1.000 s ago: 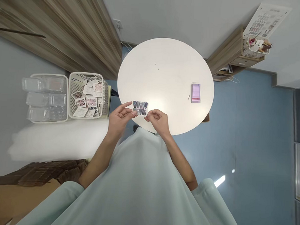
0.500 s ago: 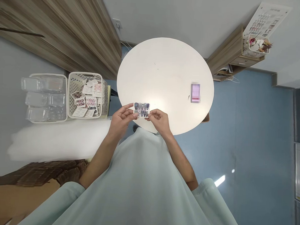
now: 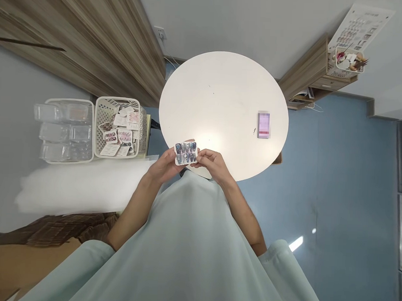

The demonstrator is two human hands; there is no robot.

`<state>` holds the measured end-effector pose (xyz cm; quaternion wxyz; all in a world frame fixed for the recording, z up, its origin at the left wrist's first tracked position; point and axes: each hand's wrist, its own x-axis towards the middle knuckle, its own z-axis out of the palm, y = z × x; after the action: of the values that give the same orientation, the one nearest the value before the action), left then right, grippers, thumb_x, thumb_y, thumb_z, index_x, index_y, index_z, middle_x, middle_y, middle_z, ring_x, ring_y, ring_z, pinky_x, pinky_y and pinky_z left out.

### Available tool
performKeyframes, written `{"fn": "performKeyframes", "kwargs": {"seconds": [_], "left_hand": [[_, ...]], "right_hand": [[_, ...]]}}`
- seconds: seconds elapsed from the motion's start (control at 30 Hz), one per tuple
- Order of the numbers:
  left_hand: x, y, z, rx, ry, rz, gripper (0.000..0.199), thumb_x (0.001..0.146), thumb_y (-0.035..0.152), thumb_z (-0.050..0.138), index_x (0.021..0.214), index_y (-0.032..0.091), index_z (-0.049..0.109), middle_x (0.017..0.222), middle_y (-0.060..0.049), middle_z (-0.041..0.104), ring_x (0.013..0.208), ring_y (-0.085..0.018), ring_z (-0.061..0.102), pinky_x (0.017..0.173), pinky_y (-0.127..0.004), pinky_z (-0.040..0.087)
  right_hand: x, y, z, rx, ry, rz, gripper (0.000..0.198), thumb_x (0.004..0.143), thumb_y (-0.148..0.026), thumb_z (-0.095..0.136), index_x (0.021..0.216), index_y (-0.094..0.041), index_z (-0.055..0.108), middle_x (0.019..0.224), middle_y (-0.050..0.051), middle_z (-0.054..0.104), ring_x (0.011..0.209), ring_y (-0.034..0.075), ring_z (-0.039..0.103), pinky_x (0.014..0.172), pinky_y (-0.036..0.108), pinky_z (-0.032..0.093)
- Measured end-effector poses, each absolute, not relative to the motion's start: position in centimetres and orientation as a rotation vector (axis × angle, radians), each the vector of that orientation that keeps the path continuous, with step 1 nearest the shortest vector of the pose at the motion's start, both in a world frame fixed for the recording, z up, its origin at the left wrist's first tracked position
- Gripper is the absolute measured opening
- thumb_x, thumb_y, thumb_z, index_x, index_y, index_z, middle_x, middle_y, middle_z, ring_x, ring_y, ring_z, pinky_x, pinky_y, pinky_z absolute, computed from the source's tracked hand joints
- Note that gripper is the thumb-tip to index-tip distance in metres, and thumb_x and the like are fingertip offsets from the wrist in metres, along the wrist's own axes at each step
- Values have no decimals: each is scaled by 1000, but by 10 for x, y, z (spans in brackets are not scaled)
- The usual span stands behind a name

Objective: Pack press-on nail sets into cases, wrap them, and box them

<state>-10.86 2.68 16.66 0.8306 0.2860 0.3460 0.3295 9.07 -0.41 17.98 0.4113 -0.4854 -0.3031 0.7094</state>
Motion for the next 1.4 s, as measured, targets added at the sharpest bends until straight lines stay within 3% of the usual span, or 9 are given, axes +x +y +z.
{"fn": "performKeyframes", "kwargs": {"seconds": [0.13,0.33,0.5,0.7,0.83,1.03,1.23,1.4], "left_hand": [[-112,25,166,610,754,716,88,66,69,92,136,20,72,123,-18,76,122,-39,70,100,-50,57],[-110,29,164,611,882,851,70,69,60,93,124,20,76,127,-17,75,125,-34,68,106,-46,54],[-107,28,159,710,1078,898,66,72,46,94,131,25,73,134,-13,72,131,-30,65,110,-45,52],[-101,23,160,799,1170,910,70,72,43,93,134,23,71,141,-15,69,131,-32,64,109,-46,54],[-105,24,162,810,1227,964,62,76,44,91,129,19,73,134,-16,73,130,-31,66,110,-45,54],[-115,27,159,825,1314,1003,60,77,46,90,127,17,74,112,-14,80,107,-29,75,97,-45,59],[-112,28,163,858,1309,1032,58,78,46,90,126,17,74,118,-15,79,115,-31,74,104,-48,58],[-108,31,160,892,1273,963,71,70,47,96,129,17,70,126,-17,76,114,-30,74,106,-49,58]], "right_hand": [[89,-4,181,-1256,-841,1772,37,80,-56,86,86,-22,74,80,1,75,79,19,75,83,35,62],[88,-3,190,-1391,-973,1593,39,83,-60,82,97,-24,75,89,2,76,78,18,73,75,33,60],[76,-9,197,-1503,-1248,1361,34,82,-57,84,93,-27,73,100,3,75,80,18,69,73,34,59],[65,-12,189,-1618,-1404,1133,26,91,-53,74,84,-28,72,90,2,74,72,18,66,70,35,57],[73,-10,181,-1669,-1306,1138,22,90,-47,73,81,-27,73,88,2,76,73,19,68,70,35,57],[87,-4,167,-1708,-1100,1317,29,84,-53,76,80,-24,73,69,0,71,67,19,68,63,32,55],[85,-1,162,-1682,-1063,1334,31,84,-55,78,80,-24,73,65,0,69,65,20,68,64,33,55],[74,-3,171,-1672,-1109,1300,30,85,-53,77,81,-24,72,76,2,74,70,20,69,68,34,56]]}}
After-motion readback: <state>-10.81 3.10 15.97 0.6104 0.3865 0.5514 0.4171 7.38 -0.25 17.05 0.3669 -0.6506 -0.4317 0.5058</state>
